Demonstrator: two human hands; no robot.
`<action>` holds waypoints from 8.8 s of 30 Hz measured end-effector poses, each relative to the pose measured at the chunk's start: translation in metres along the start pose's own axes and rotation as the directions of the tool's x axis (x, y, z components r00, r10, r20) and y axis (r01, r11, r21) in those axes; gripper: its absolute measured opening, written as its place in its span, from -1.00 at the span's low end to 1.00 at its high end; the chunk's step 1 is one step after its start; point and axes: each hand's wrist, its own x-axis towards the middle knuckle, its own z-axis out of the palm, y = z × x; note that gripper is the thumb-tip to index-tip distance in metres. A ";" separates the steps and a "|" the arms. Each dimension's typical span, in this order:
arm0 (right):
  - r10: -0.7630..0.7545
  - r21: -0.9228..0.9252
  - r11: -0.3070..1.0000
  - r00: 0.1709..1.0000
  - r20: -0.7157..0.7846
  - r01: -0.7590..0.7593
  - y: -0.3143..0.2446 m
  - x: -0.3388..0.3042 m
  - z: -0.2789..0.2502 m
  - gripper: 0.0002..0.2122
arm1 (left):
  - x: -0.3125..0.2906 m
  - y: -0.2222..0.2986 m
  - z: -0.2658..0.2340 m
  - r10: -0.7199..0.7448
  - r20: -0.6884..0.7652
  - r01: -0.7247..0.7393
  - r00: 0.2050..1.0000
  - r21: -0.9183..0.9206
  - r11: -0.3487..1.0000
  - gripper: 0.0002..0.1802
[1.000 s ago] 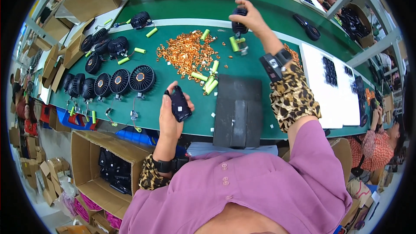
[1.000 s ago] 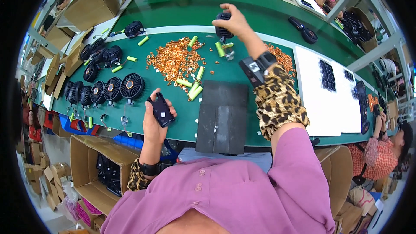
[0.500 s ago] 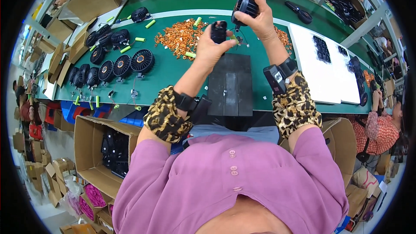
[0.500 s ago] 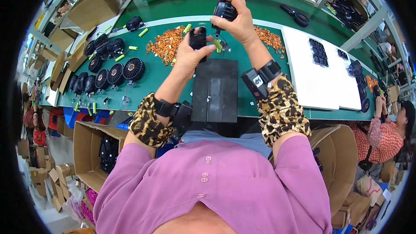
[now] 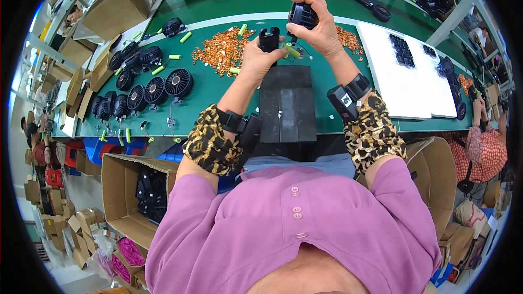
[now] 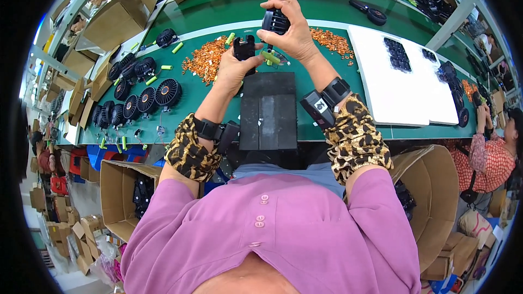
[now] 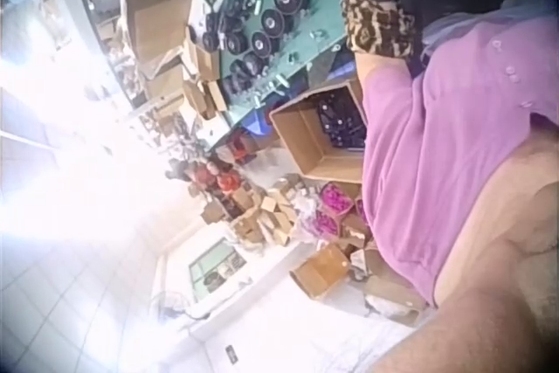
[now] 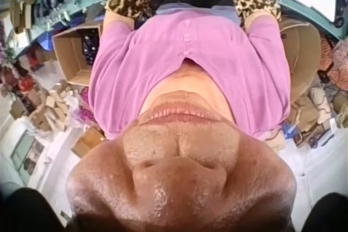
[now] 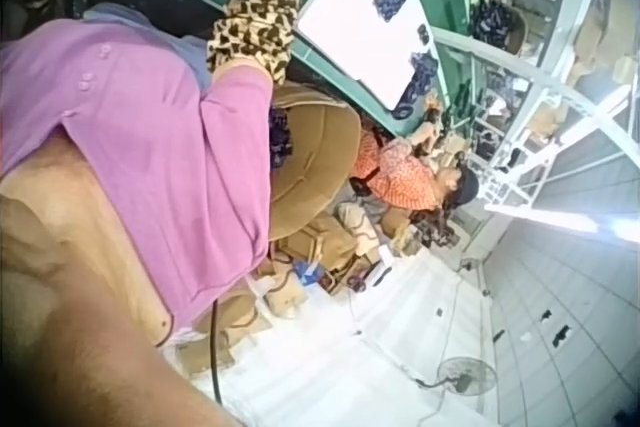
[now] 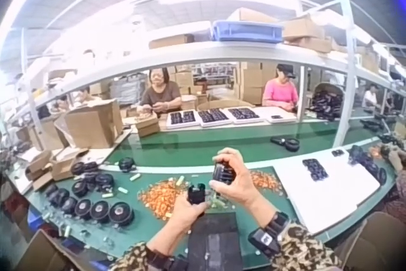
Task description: Assemble components of small portable electric fans on a production line, including battery insertion and case assembly.
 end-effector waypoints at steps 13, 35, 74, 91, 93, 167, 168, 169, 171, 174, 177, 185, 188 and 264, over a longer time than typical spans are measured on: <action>0.161 0.308 0.942 0.986 -0.053 -0.137 0.008 0.001 -0.024 -0.49 | 0.018 -0.006 -0.046 0.045 -0.132 0.049 0.990 0.633 0.772 -0.58; 0.593 0.521 0.625 0.788 0.168 -0.582 -0.116 0.019 -0.045 -0.82 | -0.031 0.030 -0.002 -0.084 0.191 0.151 0.978 -0.368 0.917 -0.35; 0.663 0.390 0.715 0.739 -0.117 -0.580 -0.024 -0.111 0.040 -0.81 | -0.124 -0.009 0.005 0.006 0.171 -0.123 0.985 0.686 0.718 -0.45; 0.665 0.217 0.736 0.745 -0.058 -0.641 -0.003 -0.114 0.049 -0.80 | -0.004 -0.050 -0.058 0.186 0.569 -0.566 0.801 0.821 -0.074 -0.75; 0.664 0.207 0.738 0.746 -0.055 -0.642 -0.003 -0.112 0.050 -0.80 | 0.002 -0.045 -0.070 0.151 0.496 -0.473 0.855 0.865 -0.166 -0.81; 0.614 -0.124 0.789 0.781 0.116 -0.602 -0.057 -0.139 0.029 -0.88 | -0.102 -0.036 -0.036 0.324 0.427 -0.536 0.844 0.663 0.524 -0.61; 0.606 -0.131 0.795 0.786 0.124 -0.592 -0.057 -0.140 0.029 -0.88 | -0.102 -0.036 -0.036 0.328 0.421 -0.533 0.846 0.661 0.528 -0.61; 0.597 -0.138 0.802 0.791 0.133 -0.582 -0.056 -0.141 0.029 -0.88 | -0.102 -0.037 -0.036 0.328 0.419 -0.532 0.847 0.661 0.529 -0.61; 0.588 -0.148 0.808 0.797 0.135 -0.571 -0.056 -0.141 0.029 -0.88 | -0.102 -0.038 -0.036 0.349 0.425 -0.550 0.835 0.653 0.521 -0.62; 0.580 -0.166 0.813 0.804 0.134 -0.559 -0.056 -0.141 0.029 -0.88 | -0.102 -0.037 -0.035 0.347 0.425 -0.549 0.836 0.654 0.521 -0.62; 0.589 -0.182 0.805 0.797 0.133 -0.565 -0.058 -0.140 0.031 -0.88 | -0.102 -0.037 -0.035 0.342 0.426 -0.547 0.837 0.658 0.518 -0.62; 0.597 -0.205 0.798 0.790 0.137 -0.567 -0.060 -0.140 0.033 -0.88 | -0.103 -0.038 -0.035 0.346 0.420 -0.544 0.839 0.655 0.524 -0.62; 0.581 -0.203 0.809 0.802 0.138 -0.551 -0.060 -0.140 0.033 -0.88 | -0.103 -0.037 -0.034 0.346 0.421 -0.545 0.839 0.655 0.523 -0.62; 0.164 -0.635 0.766 0.924 0.345 0.101 -0.117 -0.149 -0.024 -0.78 | -0.073 0.010 -0.005 -0.080 0.746 -0.676 0.661 0.638 0.369 -0.42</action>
